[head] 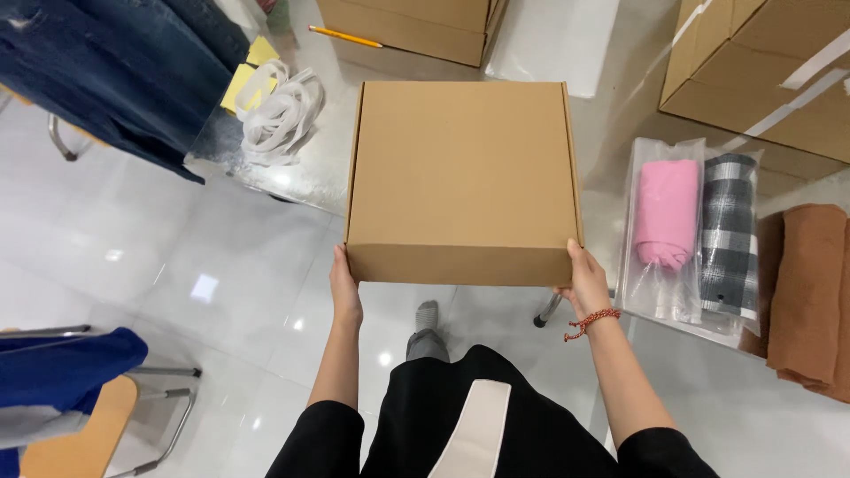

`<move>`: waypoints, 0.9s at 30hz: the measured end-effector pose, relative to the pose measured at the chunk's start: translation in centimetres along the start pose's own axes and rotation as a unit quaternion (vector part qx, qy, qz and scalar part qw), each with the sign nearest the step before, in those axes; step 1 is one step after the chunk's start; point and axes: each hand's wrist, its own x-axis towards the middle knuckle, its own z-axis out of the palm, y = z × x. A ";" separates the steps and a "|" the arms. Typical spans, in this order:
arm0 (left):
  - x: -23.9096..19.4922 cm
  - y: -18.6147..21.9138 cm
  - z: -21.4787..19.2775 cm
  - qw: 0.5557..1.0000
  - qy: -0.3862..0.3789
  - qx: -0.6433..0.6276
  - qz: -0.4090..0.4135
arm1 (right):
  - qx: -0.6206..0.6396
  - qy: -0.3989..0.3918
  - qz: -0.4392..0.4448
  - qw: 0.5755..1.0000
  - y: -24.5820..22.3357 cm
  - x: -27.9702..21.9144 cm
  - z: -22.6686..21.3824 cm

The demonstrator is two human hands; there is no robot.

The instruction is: The person places folded clothes into a cardboard box, closes the lid, and secures it with a white ribbon tied into a bow. They then attach a yellow sticky note to the box and write on it with a pencil.

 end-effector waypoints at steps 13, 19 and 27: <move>3.3 -1.8 -2.3 0.954 -0.073 -0.292 0.001 | 0.089 -0.130 0.034 0.987 -1.9 -0.1 -5.4; 7.6 0.2 -0.1 0.959 -0.110 -0.217 0.147 | 0.090 -0.136 -0.113 0.980 -8.8 -1.5 -4.1; 15.7 2.2 0.3 0.966 -0.011 0.191 0.173 | 0.091 -0.069 -0.320 0.940 -17.9 -1.7 4.2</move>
